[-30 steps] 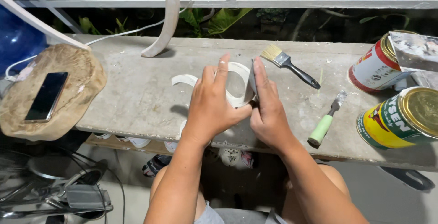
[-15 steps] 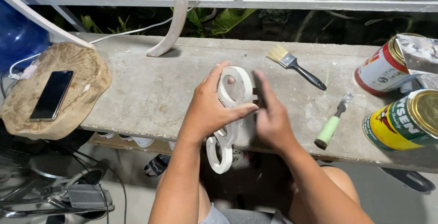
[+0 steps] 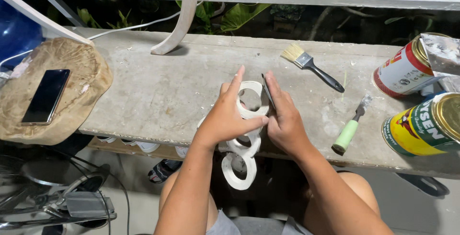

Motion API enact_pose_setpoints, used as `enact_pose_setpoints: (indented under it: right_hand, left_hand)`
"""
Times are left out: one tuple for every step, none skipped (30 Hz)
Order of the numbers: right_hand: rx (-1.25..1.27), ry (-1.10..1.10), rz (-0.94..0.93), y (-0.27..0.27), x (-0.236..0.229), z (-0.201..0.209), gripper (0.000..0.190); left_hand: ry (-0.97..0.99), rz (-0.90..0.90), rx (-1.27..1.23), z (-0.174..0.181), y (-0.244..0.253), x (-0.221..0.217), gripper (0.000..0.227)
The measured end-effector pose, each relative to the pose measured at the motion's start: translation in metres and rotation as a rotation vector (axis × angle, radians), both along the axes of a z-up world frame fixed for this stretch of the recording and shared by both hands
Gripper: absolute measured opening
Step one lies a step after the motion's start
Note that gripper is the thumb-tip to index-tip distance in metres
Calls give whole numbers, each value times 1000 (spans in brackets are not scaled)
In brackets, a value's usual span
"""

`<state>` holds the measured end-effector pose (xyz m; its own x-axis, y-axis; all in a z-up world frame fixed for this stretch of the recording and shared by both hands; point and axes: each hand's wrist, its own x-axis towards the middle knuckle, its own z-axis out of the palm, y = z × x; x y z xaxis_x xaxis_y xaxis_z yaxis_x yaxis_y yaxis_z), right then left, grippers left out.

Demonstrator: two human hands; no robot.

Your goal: The person sands a set of wooden letters by hand using a piece of sandpaper and then brushes off the dust with a paintbrush.

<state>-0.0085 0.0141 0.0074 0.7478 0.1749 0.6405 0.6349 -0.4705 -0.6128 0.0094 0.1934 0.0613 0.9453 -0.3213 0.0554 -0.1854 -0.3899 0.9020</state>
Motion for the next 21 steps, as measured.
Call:
enact_pose_setpoints:
  right_hand:
    - [-3, -1, 1, 4, -6, 1, 80]
    - [-50, -47, 1, 9, -11, 2, 81]
    - [-95, -93, 3, 14, -17, 2, 82]
    - [-96, -94, 6, 14, -13, 2, 82]
    - [-80, -90, 17, 14, -10, 1, 80]
    - [-64, -87, 28, 13, -8, -1, 78]
    - [-65, -84, 26, 13, -5, 0, 78]
    - [-50, -81, 19, 12, -2, 2, 78]
    - [-35, -80, 14, 12, 1, 4, 78]
    - [-36, -80, 13, 14, -6, 6, 78]
    - [-44, -91, 9, 16, -12, 8, 73]
    - [-52, -102, 5, 19, -18, 10, 69]
    - [-49, -102, 8, 22, -17, 11, 69]
    - [-58, -135, 3, 24, -16, 12, 68]
    - [-68, -166, -6, 26, -17, 12, 66]
    - [-64, -164, -7, 24, -12, 10, 66]
    - [-48, -142, -7, 20, -8, 8, 68]
    - [-33, -120, -7, 16, -3, 7, 70]
    - [-36, -125, -5, 20, -11, 10, 70]
    - [-65, -141, -1, 23, -18, 12, 69]
    - [-90, -153, 4, 29, -27, 13, 68]
  left_hand:
    - [-1, 1, -3, -3, 3, 7, 124]
    - [9, 55, -13, -6, 6, 13, 123]
    - [19, 112, -21, -9, 9, 20, 122]
    - [17, 114, -22, -3, 11, 17, 122]
    - [49, 79, -31, 2, 11, 14, 127]
    - [80, 45, -41, 6, 12, 10, 132]
    - [83, 42, -42, 5, 9, 9, 132]
    - [72, 38, -29, 5, 7, 8, 134]
    - [59, 37, -17, 5, 5, 7, 136]
    - [58, 35, -18, 2, 6, 9, 136]
    - [60, 29, -68, -1, 8, 11, 135]
    - [61, 22, -118, -3, 11, 13, 135]
    - [62, 25, -115, -3, 11, 11, 135]
    - [53, 34, -158, -4, 11, 10, 131]
    - [46, 41, -199, -5, 11, 8, 128]
    - [48, 40, -196, -6, 8, 7, 128]
    - [60, 47, -176, -7, 4, 7, 125]
    - [72, 54, -156, -7, 0, 7, 123]
    - [67, 55, -159, -3, 3, 10, 123]
    - [14, 133, -134, 1, 7, 13, 117]
    - [-36, 212, -103, 4, 12, 15, 111]
